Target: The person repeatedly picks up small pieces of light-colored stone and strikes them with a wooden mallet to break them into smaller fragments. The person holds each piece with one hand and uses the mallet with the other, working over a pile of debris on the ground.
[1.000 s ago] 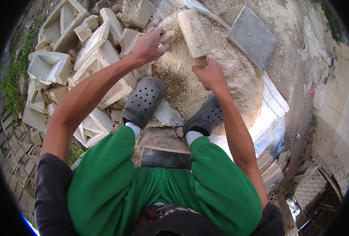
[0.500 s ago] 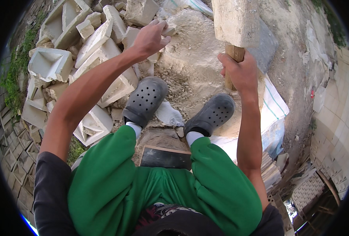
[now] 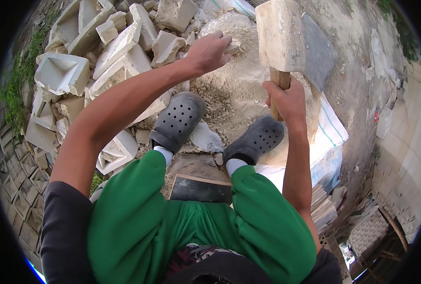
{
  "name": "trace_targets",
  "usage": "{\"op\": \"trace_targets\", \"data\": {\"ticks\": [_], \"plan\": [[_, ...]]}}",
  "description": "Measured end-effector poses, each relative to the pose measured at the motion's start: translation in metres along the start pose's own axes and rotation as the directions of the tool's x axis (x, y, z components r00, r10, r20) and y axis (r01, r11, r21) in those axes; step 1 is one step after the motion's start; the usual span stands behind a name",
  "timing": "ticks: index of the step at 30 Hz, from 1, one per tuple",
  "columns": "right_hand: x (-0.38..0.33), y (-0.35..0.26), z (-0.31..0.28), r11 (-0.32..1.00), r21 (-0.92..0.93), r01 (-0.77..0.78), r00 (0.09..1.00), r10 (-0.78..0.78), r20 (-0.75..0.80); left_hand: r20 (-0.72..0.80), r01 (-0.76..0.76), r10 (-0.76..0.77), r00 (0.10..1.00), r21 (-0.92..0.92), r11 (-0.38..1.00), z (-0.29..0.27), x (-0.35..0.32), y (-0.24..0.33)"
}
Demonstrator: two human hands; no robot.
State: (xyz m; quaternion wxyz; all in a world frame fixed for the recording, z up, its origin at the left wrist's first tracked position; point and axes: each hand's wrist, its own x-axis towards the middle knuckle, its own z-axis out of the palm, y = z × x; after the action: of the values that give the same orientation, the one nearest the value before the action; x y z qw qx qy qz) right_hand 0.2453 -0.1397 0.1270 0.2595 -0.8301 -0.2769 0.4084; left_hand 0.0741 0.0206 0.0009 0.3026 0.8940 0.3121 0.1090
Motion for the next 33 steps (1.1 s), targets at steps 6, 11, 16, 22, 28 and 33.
{"op": "trace_targets", "data": {"ticks": [6,11,16,22,28,33], "plan": [[-0.003,-0.01,-0.003,0.998,0.015,0.053,0.998,-0.052,-0.041,-0.059,-0.003,0.001,0.998,-0.035,0.999,0.003,0.003,0.004],[-0.013,-0.022,-0.007,0.967,0.11,0.232,0.971,-0.222,-0.09,-0.162,0.005,-0.017,0.987,-0.074,0.997,-0.01,0.004,-0.025],[0.0,0.006,0.023,0.89,0.197,0.412,0.91,-0.388,-0.149,0.002,0.192,-0.207,0.978,-0.382,0.904,-0.011,0.0,-0.024],[0.017,0.036,0.048,0.992,-0.113,-0.053,0.992,0.065,0.107,0.002,0.277,-0.315,0.949,-0.484,0.83,-0.006,0.005,-0.028],[-0.002,0.011,0.008,0.979,-0.017,0.203,0.977,-0.204,-0.067,0.129,0.337,-0.321,0.938,-0.545,0.767,-0.019,0.005,-0.029],[-0.012,-0.01,0.01,0.879,0.271,0.392,0.916,-0.347,-0.199,0.02,0.244,-0.295,0.955,-0.616,0.749,-0.014,0.007,-0.032]]}}
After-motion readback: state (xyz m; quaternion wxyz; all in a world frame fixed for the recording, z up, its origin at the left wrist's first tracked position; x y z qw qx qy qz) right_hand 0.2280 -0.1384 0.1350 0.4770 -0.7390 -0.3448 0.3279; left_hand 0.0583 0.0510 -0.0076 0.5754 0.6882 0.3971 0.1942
